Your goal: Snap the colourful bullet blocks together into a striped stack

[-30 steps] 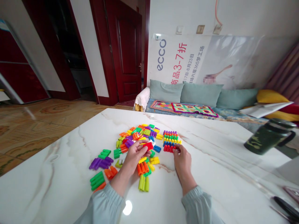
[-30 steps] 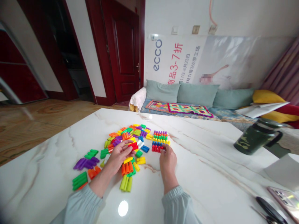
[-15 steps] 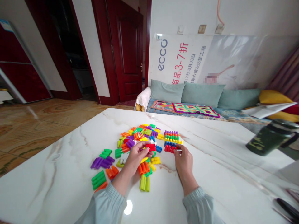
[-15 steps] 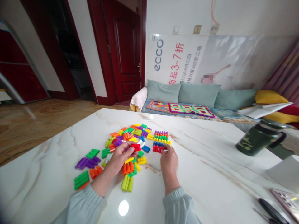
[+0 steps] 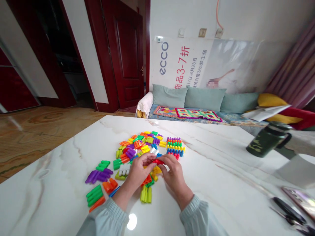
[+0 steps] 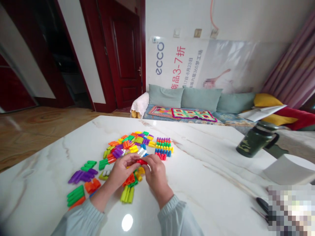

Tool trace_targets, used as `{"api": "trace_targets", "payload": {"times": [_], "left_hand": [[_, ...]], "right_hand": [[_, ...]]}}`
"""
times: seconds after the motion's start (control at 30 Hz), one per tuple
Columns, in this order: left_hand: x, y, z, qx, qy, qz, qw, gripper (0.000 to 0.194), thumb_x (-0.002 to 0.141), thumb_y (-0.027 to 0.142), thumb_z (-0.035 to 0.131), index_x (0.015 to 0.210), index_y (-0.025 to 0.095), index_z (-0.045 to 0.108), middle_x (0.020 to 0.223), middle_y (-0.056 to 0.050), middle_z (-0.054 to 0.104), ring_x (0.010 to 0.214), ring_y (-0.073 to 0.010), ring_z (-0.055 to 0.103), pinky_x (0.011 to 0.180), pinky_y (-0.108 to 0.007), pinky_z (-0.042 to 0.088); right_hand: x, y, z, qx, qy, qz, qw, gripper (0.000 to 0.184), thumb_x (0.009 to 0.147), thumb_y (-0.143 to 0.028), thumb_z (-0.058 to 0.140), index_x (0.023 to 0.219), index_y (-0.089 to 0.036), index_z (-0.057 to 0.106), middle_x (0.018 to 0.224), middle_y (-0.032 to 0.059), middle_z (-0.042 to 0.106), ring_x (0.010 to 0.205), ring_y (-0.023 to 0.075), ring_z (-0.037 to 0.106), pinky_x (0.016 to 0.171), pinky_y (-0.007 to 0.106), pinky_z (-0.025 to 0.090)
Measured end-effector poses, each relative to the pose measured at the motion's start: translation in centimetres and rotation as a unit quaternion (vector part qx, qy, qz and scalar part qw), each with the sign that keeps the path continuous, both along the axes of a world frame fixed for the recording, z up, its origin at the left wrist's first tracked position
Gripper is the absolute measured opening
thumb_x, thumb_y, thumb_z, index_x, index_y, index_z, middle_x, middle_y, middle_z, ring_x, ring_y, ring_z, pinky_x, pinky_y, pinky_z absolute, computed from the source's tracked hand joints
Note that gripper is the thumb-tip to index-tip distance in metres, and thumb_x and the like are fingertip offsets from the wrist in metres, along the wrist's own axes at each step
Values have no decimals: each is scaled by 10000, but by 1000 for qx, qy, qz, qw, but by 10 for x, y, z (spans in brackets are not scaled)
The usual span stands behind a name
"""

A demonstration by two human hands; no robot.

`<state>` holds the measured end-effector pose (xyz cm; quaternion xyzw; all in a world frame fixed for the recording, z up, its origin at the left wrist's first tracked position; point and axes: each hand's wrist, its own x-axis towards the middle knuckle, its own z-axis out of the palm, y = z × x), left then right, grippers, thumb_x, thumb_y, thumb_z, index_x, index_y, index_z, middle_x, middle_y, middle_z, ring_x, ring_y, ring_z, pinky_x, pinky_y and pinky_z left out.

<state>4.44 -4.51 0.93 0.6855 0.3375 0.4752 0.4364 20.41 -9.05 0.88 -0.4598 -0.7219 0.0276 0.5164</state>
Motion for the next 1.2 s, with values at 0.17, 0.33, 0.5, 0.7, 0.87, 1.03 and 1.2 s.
{"api": "trace_targets", "payload": {"times": [0.17,0.33,0.5,0.7,0.87,1.03,1.2], "left_hand": [[-5,6,-3,15,14,34,999,283,808,284,654,1066,169,664,917,-66,728,844,-196,699,770,-305,572],[-9,13,-7,19,25,91,995,278,806,301,642,1048,167,671,882,-59,720,825,-196,692,753,-303,562],[-9,16,-11,15,35,93,995,289,807,310,638,1054,161,666,876,-59,719,816,-199,694,752,-307,563],[-8,15,-11,14,33,86,996,290,816,317,643,1060,164,668,885,-58,721,818,-194,698,751,-298,564],[-8,15,-12,17,34,87,995,282,814,305,647,1057,164,675,888,-60,722,817,-192,699,746,-292,563],[-8,15,-10,18,39,89,995,263,816,288,639,1045,166,680,879,-57,721,808,-185,696,737,-282,559],[-7,13,-10,31,41,91,995,260,836,286,615,1056,164,679,869,-60,720,792,-187,697,718,-287,560]], "right_hand": [[38,2,3,43,129,-211,968,153,878,-274,561,951,-200,673,940,66,649,808,171,607,698,287,492],[90,5,-14,-131,202,-384,891,172,754,-247,581,893,-167,645,793,58,695,667,178,623,630,274,451],[91,8,-29,-212,99,-383,893,217,720,-133,510,884,-179,645,829,69,724,731,193,648,652,268,423],[84,10,-29,-200,48,-367,907,241,746,-131,488,929,-175,639,863,68,728,745,193,648,679,281,431],[83,13,-31,-192,44,-368,909,246,749,-131,494,936,-190,643,860,59,730,744,190,646,659,282,427],[81,14,-31,-195,42,-363,910,261,759,-122,495,960,-192,646,879,60,731,754,187,649,663,279,426],[82,13,-29,-218,33,-366,904,262,776,-118,498,978,-185,651,882,65,724,781,195,649,660,273,416]]}}
